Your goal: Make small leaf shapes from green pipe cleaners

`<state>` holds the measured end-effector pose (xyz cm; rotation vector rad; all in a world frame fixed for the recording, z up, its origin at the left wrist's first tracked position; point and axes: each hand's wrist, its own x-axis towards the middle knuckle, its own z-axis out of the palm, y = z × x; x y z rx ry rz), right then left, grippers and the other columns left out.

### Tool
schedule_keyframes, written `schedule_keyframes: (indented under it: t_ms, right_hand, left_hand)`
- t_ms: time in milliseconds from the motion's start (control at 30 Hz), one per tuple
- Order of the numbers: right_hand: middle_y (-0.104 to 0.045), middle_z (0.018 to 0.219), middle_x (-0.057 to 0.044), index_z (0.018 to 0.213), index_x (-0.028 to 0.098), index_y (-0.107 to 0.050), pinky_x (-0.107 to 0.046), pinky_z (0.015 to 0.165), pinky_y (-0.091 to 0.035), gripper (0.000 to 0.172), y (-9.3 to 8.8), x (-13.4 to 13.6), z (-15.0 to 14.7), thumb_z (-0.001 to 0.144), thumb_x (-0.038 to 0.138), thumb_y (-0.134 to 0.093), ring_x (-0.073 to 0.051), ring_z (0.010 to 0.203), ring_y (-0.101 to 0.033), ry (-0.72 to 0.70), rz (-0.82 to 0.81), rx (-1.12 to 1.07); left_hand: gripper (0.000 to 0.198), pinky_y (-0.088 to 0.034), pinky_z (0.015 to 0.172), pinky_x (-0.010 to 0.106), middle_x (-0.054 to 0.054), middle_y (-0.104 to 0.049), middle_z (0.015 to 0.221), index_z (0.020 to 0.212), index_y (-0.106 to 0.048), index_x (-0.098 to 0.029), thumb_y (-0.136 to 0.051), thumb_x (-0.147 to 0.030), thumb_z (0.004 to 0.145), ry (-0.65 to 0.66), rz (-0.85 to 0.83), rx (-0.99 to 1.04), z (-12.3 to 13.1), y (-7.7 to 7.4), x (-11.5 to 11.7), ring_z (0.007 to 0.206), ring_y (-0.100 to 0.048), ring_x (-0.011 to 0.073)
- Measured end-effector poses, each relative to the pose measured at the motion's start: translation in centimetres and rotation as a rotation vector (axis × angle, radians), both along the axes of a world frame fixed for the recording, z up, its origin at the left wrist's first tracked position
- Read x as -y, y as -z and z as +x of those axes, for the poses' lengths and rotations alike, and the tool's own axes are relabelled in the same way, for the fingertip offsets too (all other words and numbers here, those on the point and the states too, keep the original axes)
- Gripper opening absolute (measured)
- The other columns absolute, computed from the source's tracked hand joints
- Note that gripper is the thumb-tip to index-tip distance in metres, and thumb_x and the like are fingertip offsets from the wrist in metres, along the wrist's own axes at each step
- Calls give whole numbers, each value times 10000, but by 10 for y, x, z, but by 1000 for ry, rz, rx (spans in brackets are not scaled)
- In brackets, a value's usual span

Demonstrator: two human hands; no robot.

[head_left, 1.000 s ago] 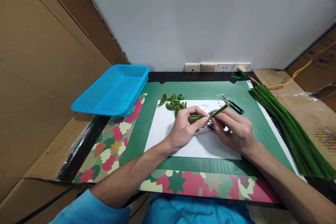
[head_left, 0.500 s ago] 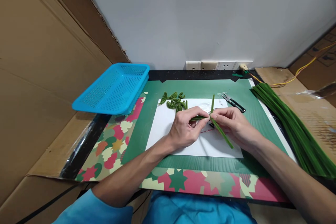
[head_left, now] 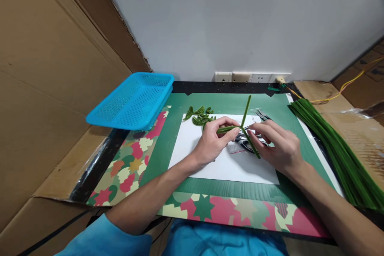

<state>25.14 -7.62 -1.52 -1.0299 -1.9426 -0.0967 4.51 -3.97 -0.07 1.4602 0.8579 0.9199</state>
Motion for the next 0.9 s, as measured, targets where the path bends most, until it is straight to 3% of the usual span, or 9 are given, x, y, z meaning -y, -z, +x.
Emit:
schedule_keyframes:
  t_ms: [67, 167, 433, 667, 900]
  right_hand:
    - [-744, 887, -40, 1098, 199, -686, -235, 605, -491, 200, 2, -2, 3, 949, 65, -694, -120, 655, -665, -18, 125, 91]
    - [-770, 960, -74, 1180, 187, -679, -235, 661, -530, 271, 1, -3, 4, 945, 54, -703, -154, 785, -737, -34, 155, 113]
    - [-784, 1008, -87, 1210, 201, -687, -257, 674, -551, 255, 4, -2, 5, 978, 97, -677, -176, 831, -762, -30, 122, 150]
    - [-810, 1012, -93, 1206, 196, -711, -251, 657, -555, 309, 2, 1, 6, 956, 24, -651, -180, 830, -788, -32, 168, 137]
    - [-818, 1136, -100, 1225, 214, -717, -249, 733, -603, 340, 0, 2, 7, 959, 16, -641, -205, 969, -807, -85, 120, 86]
  left_hand:
    - [235, -503, 671, 207, 25, -681, 863, 998, -707, -154, -746, -375, 928, 24, -45, 14, -1, -1, -1, 705, -610, 104]
    - [253, -474, 621, 210, -3, -634, 760, 979, -708, -154, -752, -397, 921, 54, -68, 24, -2, -2, -1, 615, -555, 89]
    - [325, -354, 490, 195, -48, -541, 613, 982, -694, -151, -733, -469, 929, 153, -149, 48, -1, -5, 2, 489, -433, 65]
    - [368, -244, 452, 183, -65, -503, 574, 985, -683, -156, -773, -501, 892, 187, -233, 71, -2, -3, -1, 476, -373, 53]
    - [366, -160, 426, 203, -89, -409, 557, 930, -675, -153, -793, -496, 882, 216, -301, 110, -2, -2, 0, 447, -250, 37]
